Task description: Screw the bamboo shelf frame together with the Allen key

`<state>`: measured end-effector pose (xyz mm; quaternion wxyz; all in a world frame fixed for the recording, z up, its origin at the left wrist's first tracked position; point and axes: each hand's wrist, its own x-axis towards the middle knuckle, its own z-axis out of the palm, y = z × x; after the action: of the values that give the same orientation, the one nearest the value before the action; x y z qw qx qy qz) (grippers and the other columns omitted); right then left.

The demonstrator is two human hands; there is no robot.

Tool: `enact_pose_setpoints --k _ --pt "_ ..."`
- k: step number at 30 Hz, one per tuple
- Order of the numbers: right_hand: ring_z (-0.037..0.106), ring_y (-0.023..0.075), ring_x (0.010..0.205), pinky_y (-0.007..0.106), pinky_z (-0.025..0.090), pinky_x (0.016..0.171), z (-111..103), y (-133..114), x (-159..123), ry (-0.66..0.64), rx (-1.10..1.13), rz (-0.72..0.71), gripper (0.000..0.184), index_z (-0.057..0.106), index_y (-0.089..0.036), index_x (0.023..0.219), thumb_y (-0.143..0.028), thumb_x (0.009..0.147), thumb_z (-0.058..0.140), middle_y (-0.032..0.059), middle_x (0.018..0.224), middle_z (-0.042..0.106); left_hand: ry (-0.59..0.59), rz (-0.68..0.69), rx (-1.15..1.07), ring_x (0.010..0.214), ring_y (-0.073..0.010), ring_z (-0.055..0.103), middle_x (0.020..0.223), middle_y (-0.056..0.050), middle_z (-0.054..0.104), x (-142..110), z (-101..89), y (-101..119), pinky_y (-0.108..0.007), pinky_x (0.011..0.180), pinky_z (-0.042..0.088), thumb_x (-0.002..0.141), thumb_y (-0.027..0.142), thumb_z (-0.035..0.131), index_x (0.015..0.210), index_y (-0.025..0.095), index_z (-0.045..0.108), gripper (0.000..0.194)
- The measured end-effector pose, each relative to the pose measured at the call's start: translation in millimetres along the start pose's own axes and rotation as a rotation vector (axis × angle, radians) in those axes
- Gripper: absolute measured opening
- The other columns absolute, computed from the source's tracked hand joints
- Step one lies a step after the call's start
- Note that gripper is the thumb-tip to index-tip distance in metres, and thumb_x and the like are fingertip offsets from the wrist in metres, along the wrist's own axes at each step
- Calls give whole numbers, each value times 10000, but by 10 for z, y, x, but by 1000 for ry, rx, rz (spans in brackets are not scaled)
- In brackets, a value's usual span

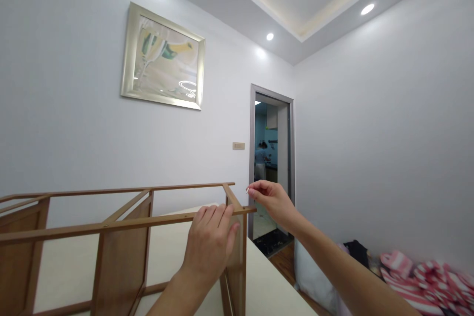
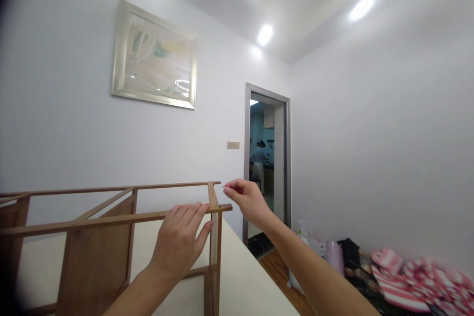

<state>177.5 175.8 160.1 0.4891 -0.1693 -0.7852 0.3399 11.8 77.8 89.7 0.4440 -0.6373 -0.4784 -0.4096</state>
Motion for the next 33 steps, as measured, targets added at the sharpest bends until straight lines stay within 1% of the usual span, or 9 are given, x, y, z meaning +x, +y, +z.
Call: enact_pose_setpoints --k 3,6,10,13,16,20,26,33 --pt "516 112 624 251 429 575 7 -22 21 -8 67 16 322 706 -169 797 -484 743 748 -8 698 627 19 2 7 921 -244 629 983 -91 699 9 9 1 -429 863 455 903 225 560 1156 160 606 266" --pt "546 122 640 259 452 582 4 -17 34 -59 90 23 317 719 -170 771 -473 705 785 4 710 651 21 4 2 931 -246 630 996 -98 699 -1 27 -2 -428 868 450 908 234 559 1167 157 597 273" --pt "565 120 615 272 477 605 13 2 62 -18 187 19 272 732 -177 798 -429 715 795 2 681 661 26 6 3 952 -252 617 1012 -97 695 -27 55 -7 -433 897 435 902 224 570 1176 142 585 287" --pt "602 123 625 288 499 643 50 5 84 -12 290 25 250 727 -182 814 -405 726 798 19 741 702 31 2 7 954 -255 609 1014 -91 692 -37 70 -8 -435 908 428 896 216 580 1180 133 582 296" --pt "607 114 617 285 502 650 85 9 95 -23 368 44 241 724 -179 821 -379 721 812 28 768 720 45 2 13 952 -254 606 1011 -89 691 -33 74 -6 -434 907 427 894 207 582 1175 129 583 291" --pt "597 109 602 280 497 634 94 24 93 -30 399 75 244 725 -179 807 -373 703 830 29 757 721 51 4 14 950 -248 608 1005 -86 693 -20 69 -2 -425 901 430 894 189 577 1170 131 587 282" --pt "594 106 598 272 496 621 93 35 92 -43 435 78 237 721 -182 808 -362 701 833 27 759 719 54 -1 22 952 -243 616 1000 -87 695 -26 80 0 -430 905 435 897 188 570 1164 134 594 273" --pt "592 103 589 245 478 585 99 36 118 -86 429 20 210 729 -169 818 -336 726 817 22 733 702 75 4 23 945 -244 613 994 -86 694 -28 99 -7 -429 900 436 894 178 572 1147 129 601 260"
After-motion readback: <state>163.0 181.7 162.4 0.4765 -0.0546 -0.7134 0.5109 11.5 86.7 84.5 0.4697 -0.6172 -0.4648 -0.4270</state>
